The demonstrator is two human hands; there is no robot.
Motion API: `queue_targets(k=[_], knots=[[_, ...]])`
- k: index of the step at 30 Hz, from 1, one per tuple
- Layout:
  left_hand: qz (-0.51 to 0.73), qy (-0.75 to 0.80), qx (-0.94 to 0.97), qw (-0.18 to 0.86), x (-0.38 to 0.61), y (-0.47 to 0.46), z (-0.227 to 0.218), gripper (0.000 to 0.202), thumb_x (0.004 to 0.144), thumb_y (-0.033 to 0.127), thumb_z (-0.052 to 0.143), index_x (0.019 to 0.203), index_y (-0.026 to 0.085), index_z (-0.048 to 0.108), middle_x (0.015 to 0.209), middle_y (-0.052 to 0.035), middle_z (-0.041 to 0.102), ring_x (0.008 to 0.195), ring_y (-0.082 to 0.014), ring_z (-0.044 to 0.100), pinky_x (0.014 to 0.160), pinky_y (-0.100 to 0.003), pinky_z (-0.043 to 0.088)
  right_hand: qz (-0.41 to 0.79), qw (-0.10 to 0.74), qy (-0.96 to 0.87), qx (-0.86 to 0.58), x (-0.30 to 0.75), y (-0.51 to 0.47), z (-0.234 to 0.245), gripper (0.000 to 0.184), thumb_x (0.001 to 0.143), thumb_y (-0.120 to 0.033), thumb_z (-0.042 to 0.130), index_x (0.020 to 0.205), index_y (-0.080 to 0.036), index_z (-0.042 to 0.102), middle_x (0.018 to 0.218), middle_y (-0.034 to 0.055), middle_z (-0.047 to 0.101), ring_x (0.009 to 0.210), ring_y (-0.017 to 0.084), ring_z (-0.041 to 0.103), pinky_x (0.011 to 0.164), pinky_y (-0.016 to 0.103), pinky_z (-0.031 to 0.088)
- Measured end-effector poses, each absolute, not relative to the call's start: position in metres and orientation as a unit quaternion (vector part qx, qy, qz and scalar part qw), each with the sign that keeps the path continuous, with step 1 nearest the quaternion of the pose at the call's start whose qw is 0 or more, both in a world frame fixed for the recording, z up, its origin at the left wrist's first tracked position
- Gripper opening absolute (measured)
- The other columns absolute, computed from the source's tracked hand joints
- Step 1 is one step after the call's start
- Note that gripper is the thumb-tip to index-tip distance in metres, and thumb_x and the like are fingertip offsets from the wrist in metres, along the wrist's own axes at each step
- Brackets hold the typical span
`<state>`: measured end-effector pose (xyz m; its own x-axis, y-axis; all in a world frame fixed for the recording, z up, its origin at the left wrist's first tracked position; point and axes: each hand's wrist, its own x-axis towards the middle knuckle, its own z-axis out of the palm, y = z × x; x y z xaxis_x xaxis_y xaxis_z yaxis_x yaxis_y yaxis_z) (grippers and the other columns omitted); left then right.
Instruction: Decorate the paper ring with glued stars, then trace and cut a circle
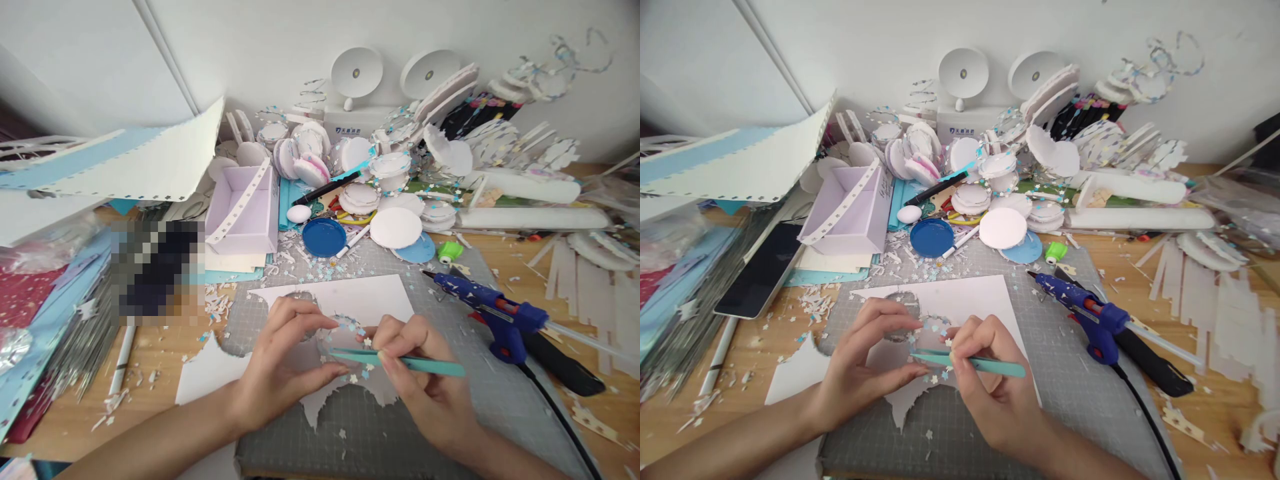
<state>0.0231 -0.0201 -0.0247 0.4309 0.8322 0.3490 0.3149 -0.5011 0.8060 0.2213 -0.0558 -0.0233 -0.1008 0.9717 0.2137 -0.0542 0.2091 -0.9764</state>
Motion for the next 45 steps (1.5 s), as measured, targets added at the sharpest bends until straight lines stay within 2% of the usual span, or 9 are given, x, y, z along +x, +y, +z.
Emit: queue_targets(k=[4,8,13,28,32,36,41,43,45], knots=[[0.383,0.367,0.776,0.34,0.023,-0.02,-0.025,0.039,0.076,0.032,0.075,0.11,0.023,0.059,0.101,-0.0069,0.056,0.095,-0.0219,0.053,0.081,-0.034,0.047,0.501,0.548,-0.529,-0.412,0.22,-0.054,-0.021,0.01,0.092,-0.018,0.05,0.085,-0.024,0.052,0.07,-0.0022,0.049,0.066,0.013,0.049,0.072,0.032,0.048],[0.381,0.366,0.777,0.342,0.022,-0.021,-0.025,0.04,0.075,0.031,0.076,0.11,0.022,0.059,0.101,-0.0064,0.056,0.095,-0.0213,0.052,0.082,-0.033,0.046,0.507,0.551,-0.518,-0.412,0.219,-0.054,-0.021,0.01,0.092,-0.017,0.05,0.085,-0.024,0.052,0.07,-0.0026,0.047,0.066,0.013,0.048,0.074,0.033,0.046],[0.383,0.365,0.776,0.344,0.023,-0.02,-0.025,0.04,0.075,0.03,0.076,0.11,0.022,0.059,0.101,-0.0062,0.056,0.094,-0.0211,0.052,0.081,-0.033,0.046,0.53,0.537,-0.515,-0.407,0.22,-0.054,-0.023,0.01,0.093,-0.017,0.048,0.087,-0.025,0.051,0.072,-0.0018,0.047,0.069,0.013,0.047,0.064,0.028,0.043],[0.384,0.361,0.776,0.346,0.022,-0.021,-0.028,0.042,0.075,0.03,0.076,0.112,0.023,0.057,0.103,-0.0064,0.055,0.096,-0.0216,0.052,0.083,-0.034,0.045,0.512,0.529,-0.533,-0.416,0.22,-0.055,-0.023,0.01,0.092,-0.016,0.049,0.087,-0.025,0.052,0.075,-0.0012,0.05,0.075,0.014,0.053,0.083,0.035,0.046],[0.384,0.364,0.776,0.343,0.022,-0.02,-0.027,0.042,0.074,0.031,0.077,0.11,0.022,0.059,0.103,-0.0065,0.055,0.095,-0.0216,0.052,0.083,-0.034,0.045,0.508,0.529,-0.541,-0.411,0.222,-0.055,-0.023,0.011,0.092,-0.017,0.05,0.088,-0.026,0.053,0.074,-0.0012,0.052,0.074,0.015,0.053,0.081,0.035,0.046],[0.386,0.371,0.773,0.34,0.022,-0.021,-0.025,0.04,0.073,0.029,0.078,0.108,0.02,0.06,0.102,-0.0065,0.055,0.096,-0.0211,0.052,0.083,-0.032,0.045,0.525,0.568,-0.5,-0.39,0.226,-0.056,-0.022,0.01,0.091,-0.019,0.05,0.087,-0.026,0.054,0.071,-0.0015,0.051,0.072,0.016,0.052,0.082,0.038,0.046],[0.389,0.379,0.764,0.349,0.022,-0.02,-0.025,0.041,0.074,0.025,0.077,0.11,0.02,0.058,0.106,-0.0067,0.054,0.1,-0.0206,0.051,0.086,-0.031,0.044,0.545,0.611,-0.404,-0.408,0.233,-0.048,-0.014,0.006,0.087,-0.026,0.055,0.083,-0.026,0.059,0.07,-0.0006,0.049,0.07,0.016,0.051,0.072,0.034,0.048],[0.392,0.374,0.763,0.352,0.022,-0.02,-0.025,0.042,0.075,0.024,0.076,0.112,0.021,0.057,0.106,-0.0063,0.054,0.101,-0.0203,0.05,0.087,-0.031,0.043,0.544,0.62,-0.384,-0.414,0.236,-0.043,-0.01,0.016,0.088,-0.032,0.052,0.079,-0.024,0.062,0.071,0.0005,0.048,0.068,0.016,0.049,0.07,0.032,0.049],[0.393,0.365,0.764,0.358,0.021,-0.021,-0.025,0.043,0.075,0.023,0.076,0.113,0.022,0.057,0.106,-0.006,0.054,0.1,-0.02,0.05,0.086,-0.03,0.043,0.548,0.628,-0.371,-0.41,0.239,-0.037,-0.007,0.03,0.091,-0.035,0.046,0.067,-0.022,0.059,0.069,0.0017,0.046,0.069,0.016,0.046,0.072,0.031,0.049]])
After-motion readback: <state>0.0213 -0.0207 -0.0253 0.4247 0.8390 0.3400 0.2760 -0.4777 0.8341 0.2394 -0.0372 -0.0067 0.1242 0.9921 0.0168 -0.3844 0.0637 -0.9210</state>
